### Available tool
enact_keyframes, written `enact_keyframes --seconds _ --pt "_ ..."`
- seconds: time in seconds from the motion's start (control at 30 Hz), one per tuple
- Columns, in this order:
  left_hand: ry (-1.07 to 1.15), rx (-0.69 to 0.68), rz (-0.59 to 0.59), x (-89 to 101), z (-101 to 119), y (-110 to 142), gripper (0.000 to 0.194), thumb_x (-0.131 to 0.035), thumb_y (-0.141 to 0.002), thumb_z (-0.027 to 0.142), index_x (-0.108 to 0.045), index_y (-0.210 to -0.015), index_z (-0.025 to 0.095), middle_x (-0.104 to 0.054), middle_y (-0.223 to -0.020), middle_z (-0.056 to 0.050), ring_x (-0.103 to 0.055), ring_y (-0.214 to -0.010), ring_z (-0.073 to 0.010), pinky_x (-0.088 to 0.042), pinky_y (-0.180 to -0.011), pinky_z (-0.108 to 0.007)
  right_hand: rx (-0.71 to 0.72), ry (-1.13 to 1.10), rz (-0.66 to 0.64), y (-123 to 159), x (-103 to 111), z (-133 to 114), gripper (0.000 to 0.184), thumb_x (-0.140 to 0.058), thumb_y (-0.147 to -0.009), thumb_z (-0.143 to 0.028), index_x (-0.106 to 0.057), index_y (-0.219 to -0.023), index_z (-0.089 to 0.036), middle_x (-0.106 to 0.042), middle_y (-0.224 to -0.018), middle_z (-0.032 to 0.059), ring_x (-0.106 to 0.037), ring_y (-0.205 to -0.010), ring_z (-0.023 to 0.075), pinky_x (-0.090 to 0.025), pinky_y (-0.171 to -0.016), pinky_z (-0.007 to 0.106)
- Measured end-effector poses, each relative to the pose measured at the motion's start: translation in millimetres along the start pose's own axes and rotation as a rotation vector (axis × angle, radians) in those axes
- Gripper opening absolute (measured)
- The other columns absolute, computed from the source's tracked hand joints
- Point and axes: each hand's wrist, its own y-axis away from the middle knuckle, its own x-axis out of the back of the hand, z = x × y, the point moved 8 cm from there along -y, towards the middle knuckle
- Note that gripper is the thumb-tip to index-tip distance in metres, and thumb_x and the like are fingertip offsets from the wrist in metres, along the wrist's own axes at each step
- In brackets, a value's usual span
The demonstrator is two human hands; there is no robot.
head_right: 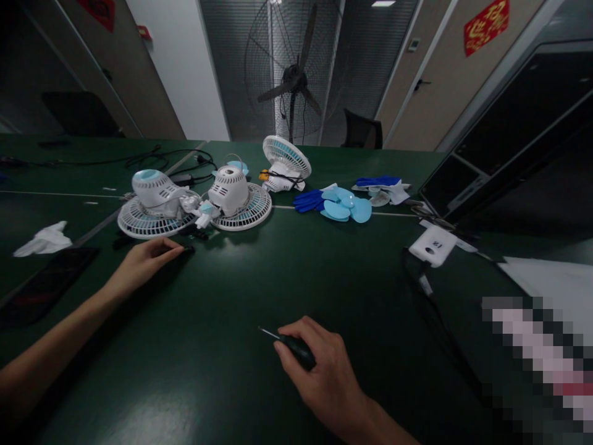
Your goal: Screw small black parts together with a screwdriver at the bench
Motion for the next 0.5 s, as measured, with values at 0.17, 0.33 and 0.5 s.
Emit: enact_keyframes --seconds 0.17,0.33,0.5 --pt "0.029 -0.027 0.053 -1.9 2 2 0.046 -0.066 -0.086 0.059 -0.074 -0.109 0.020 -0.077 -0.114 -0.008 -0.072 -0.102 -0.0281 -0.056 -0.087 -0.035 -0.001 0.005 -0.011 0 0 1 0.011 -0.062 -0.098 -0.019 -0.070 -0.105 -0.023 -0.072 -0.089 0.0013 -0.070 -0.076 0.0180 -0.051 -0.068 0.031" --pt "0.065 -0.016 0.019 -2.9 3 3 0.045 -0.067 -0.087 0.057 -0.074 -0.109 0.019 -0.077 -0.116 -0.009 -0.073 -0.103 -0.0286 -0.056 -0.087 -0.036 -0.018 0.011 -0.026 1 -2 3 0.012 -0.063 -0.098 -0.019 -0.070 -0.106 -0.024 -0.072 -0.091 0.0009 -0.070 -0.078 0.0179 -0.050 -0.069 0.031" --pt "0.100 -0.054 -0.135 -28.2 27 16 0.050 -0.068 -0.084 0.064 -0.075 -0.105 0.018 -0.077 -0.112 -0.009 -0.073 -0.101 -0.0290 -0.057 -0.086 -0.035 0.000 0.008 -0.012 -1 -3 3 0.009 -0.065 -0.097 -0.019 -0.070 -0.103 -0.023 -0.071 -0.088 0.0002 -0.069 -0.075 0.0171 -0.050 -0.067 0.029"
